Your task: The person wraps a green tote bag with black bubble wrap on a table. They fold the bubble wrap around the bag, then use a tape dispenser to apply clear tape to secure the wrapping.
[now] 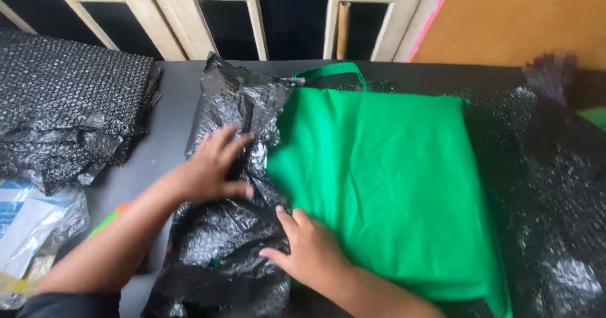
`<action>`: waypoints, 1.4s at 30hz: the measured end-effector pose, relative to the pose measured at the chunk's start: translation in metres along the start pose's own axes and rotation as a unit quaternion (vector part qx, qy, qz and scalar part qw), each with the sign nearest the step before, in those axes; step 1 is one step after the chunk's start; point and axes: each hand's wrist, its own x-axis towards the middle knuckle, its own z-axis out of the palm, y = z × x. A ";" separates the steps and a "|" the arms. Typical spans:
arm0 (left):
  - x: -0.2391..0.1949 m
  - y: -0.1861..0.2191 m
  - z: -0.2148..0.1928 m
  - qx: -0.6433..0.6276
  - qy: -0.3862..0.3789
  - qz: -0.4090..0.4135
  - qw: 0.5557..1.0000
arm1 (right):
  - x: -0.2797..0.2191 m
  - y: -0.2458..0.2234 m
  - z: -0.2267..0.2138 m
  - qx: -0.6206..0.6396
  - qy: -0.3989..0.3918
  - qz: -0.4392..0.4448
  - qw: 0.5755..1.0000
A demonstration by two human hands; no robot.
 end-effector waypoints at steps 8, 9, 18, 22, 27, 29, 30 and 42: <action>-0.006 0.043 0.039 0.105 -0.032 0.004 0.994 | -0.045 0.004 -0.125 -0.003 -0.046 0.052 0.998; -0.006 0.045 0.038 0.122 -0.042 -0.010 0.992 | -0.059 0.015 -0.148 0.022 0.061 0.086 0.994; -0.005 0.055 0.045 0.157 -0.045 -0.068 0.984 | -0.251 0.299 -0.262 -0.157 0.321 0.576 0.735; -0.005 0.051 0.052 0.159 -0.033 -0.078 0.984 | -0.335 0.448 -0.228 -0.100 0.239 0.678 0.688; -0.002 0.053 0.051 0.161 -0.034 -0.080 0.983 | -0.294 0.406 -0.261 -0.042 0.257 0.628 0.734; -0.002 0.051 0.052 0.158 -0.034 -0.083 0.983 | -0.247 0.364 -0.286 0.006 0.312 0.588 0.746; -0.001 0.050 0.053 0.157 -0.032 -0.077 0.984 | -0.212 0.331 -0.300 0.133 0.435 0.523 0.721; 0.000 0.067 0.038 -0.003 0.002 -0.005 1.000 | -0.056 0.030 -0.062 -0.171 -0.029 -0.139 0.975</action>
